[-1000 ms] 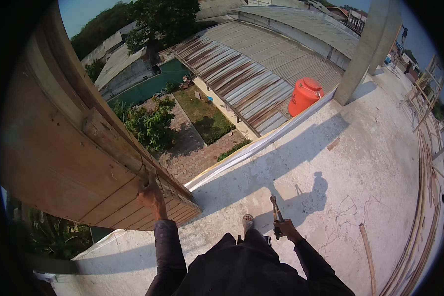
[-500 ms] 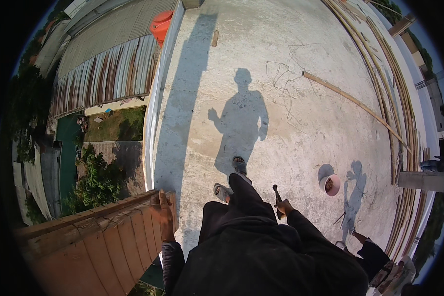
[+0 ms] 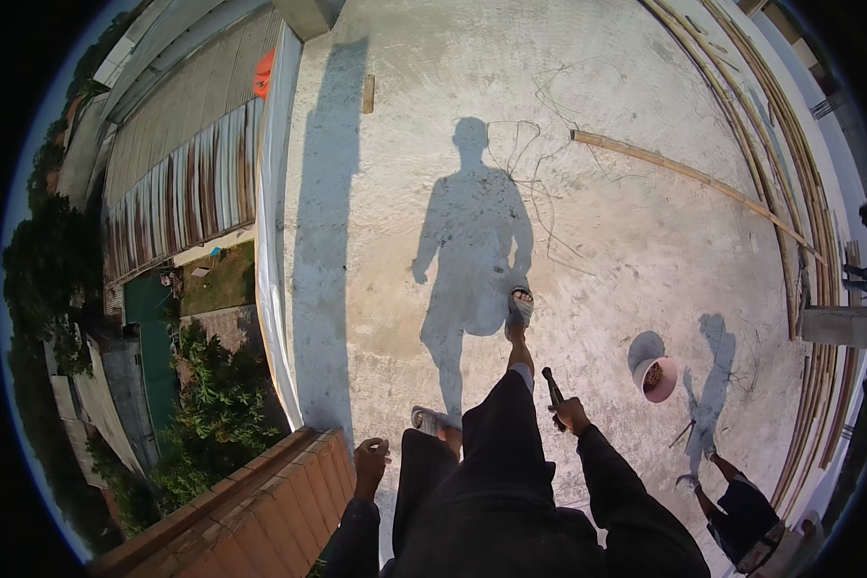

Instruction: The person uses pliers to remove nails from a wooden structure on a rooftop, then ties a wire around the structure to secure it. The person repeats the process of removing nails and tying wire multiple times.

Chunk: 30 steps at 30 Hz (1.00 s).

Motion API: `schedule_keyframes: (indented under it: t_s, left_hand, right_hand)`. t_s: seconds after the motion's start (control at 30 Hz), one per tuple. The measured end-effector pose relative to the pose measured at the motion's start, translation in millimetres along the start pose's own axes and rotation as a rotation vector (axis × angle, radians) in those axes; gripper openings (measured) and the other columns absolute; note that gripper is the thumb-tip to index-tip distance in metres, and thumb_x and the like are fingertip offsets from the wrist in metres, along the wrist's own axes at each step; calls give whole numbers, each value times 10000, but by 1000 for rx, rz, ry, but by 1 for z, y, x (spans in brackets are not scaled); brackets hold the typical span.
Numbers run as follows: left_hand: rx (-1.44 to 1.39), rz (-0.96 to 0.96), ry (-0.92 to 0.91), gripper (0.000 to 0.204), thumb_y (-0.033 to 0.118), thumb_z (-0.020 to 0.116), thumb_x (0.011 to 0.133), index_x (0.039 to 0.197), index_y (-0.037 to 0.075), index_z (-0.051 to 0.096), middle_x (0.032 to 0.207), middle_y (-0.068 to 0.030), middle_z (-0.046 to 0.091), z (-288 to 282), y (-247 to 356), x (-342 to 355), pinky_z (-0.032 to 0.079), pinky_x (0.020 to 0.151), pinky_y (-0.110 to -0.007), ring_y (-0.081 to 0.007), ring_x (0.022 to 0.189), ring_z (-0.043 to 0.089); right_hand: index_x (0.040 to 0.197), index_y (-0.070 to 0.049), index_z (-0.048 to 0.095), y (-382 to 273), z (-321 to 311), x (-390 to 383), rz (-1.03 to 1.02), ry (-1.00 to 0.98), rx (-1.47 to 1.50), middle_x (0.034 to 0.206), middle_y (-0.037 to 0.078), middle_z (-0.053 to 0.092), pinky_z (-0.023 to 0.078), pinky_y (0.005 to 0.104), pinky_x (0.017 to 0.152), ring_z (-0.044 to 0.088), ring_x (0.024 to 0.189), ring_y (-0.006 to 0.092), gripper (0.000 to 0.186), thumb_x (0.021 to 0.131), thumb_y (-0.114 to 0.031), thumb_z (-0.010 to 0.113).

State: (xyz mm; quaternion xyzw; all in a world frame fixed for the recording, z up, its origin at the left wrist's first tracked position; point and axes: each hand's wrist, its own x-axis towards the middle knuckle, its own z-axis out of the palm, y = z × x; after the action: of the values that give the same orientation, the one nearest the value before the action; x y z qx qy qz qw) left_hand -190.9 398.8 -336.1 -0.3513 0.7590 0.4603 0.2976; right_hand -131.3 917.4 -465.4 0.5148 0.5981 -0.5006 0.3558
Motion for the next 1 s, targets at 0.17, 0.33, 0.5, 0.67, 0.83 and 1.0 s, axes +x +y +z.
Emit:
schedule_keyframes:
  t_s: [0.17,0.33,0.5,0.67,0.83,1.0]
  left_hand:
    - [278,-99,139,278,152,649,915,1086,-67,634,834,-170,692,77,57,50,575,590,-334,-205,694,683]
    - [548,12,-183,357,264,560,976,1269,67,614,1019,-261,685,310,189,85,513,774,-502,-389,851,678]
    - [418,361,-327,363,190,691,872,1191,31,622,1307,-193,584,515,299,138,389,1067,-494,-376,1272,507]
    - [688,341,-465,396,171,691,832,1200,40,631,1340,-165,568,572,319,187,323,1101,-553,-391,1323,446]
    - [691,240,-430,402,173,682,831,1207,39,636,1336,-171,574,580,314,211,330,1101,-541,-391,1320,452]
    - [686,213,-425,409,176,672,830,1214,38,640,1332,-177,580,585,316,209,336,1102,-528,-391,1317,458]
  right_hand:
    - [985,8,714,-163,-46,208,-213,129,-878,989,229,720,563,463,856,689,1033,360,411,825,-368,666]
    - [930,4,673,-303,-38,437,-606,332,-1079,864,162,683,589,393,711,707,807,296,178,849,-134,594]
    - [1241,-1,574,-359,-6,580,-791,363,-1056,1028,160,626,528,435,821,639,985,310,486,901,-336,668]
    - [1376,2,495,-418,-32,660,-873,477,-707,1246,176,566,405,498,1011,531,1186,343,578,920,-312,658]
    - [1456,27,384,-511,-103,763,-415,848,-402,1327,235,558,429,471,1024,528,1241,396,711,884,-245,707]
    - [1227,27,630,-536,-72,754,-494,521,-224,1148,269,670,506,486,904,636,1081,435,389,967,-257,575]
